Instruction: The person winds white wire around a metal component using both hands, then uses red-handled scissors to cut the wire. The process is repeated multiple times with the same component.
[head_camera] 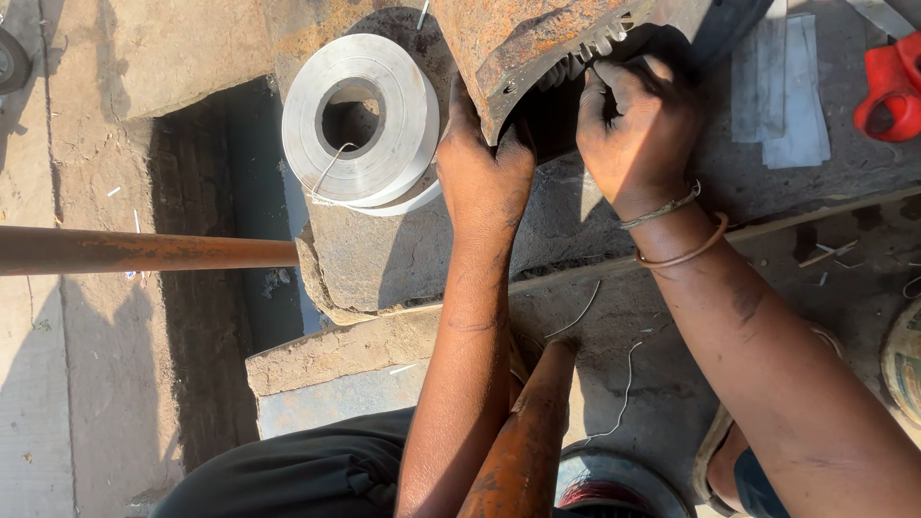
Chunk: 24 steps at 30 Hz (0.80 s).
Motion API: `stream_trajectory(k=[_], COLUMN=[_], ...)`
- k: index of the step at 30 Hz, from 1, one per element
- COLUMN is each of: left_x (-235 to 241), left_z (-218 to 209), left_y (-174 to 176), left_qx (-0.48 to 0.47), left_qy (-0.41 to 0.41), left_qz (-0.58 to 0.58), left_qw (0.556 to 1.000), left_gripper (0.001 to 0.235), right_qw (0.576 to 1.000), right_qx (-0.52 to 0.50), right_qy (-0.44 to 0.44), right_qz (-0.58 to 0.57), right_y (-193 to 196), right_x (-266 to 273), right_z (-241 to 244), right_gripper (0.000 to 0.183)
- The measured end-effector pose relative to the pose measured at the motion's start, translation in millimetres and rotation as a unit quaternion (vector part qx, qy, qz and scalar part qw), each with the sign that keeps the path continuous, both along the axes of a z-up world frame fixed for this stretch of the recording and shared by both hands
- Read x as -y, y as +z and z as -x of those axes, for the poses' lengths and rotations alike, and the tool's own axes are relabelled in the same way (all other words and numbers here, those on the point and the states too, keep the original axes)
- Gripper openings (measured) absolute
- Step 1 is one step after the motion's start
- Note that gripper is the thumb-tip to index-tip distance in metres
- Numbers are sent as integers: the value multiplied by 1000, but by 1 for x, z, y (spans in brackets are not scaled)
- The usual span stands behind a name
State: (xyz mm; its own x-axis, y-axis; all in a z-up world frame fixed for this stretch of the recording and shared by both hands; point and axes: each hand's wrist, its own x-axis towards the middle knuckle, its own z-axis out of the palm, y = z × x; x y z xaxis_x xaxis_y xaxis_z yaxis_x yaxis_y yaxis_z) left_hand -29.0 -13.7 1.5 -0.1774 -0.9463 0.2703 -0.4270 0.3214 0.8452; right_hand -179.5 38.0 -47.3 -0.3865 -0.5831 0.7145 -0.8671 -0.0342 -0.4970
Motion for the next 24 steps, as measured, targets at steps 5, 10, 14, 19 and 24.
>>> stream_trajectory(k=[5,10,14,19,24], left_x=[0,1,2,2,2], left_z=[1,0,-1,-1,-2], left_y=[3,1,-3,-4,-7], left_qx=[-24,-31,-32,-22,-22], left_qy=[-13,-24,-32,-23,-21], left_qz=[5,-23,11,21,8], left_qw=[1000,999,999,999,1000], left_gripper=[69,70,72,70,68], right_qw=[1000,1000,999,998,997], right_qx=[-6,-18,10,-46,-33], right_qy=[-9,-21,-13,-23,-30], right_qz=[-3,0,-30,-42,-61], right_y=[-6,-14,-15,-11,-13], right_x=[12,16,14,14,15], right_z=[4,6,6,4,3], right_gripper=[9,12,10,14,12])
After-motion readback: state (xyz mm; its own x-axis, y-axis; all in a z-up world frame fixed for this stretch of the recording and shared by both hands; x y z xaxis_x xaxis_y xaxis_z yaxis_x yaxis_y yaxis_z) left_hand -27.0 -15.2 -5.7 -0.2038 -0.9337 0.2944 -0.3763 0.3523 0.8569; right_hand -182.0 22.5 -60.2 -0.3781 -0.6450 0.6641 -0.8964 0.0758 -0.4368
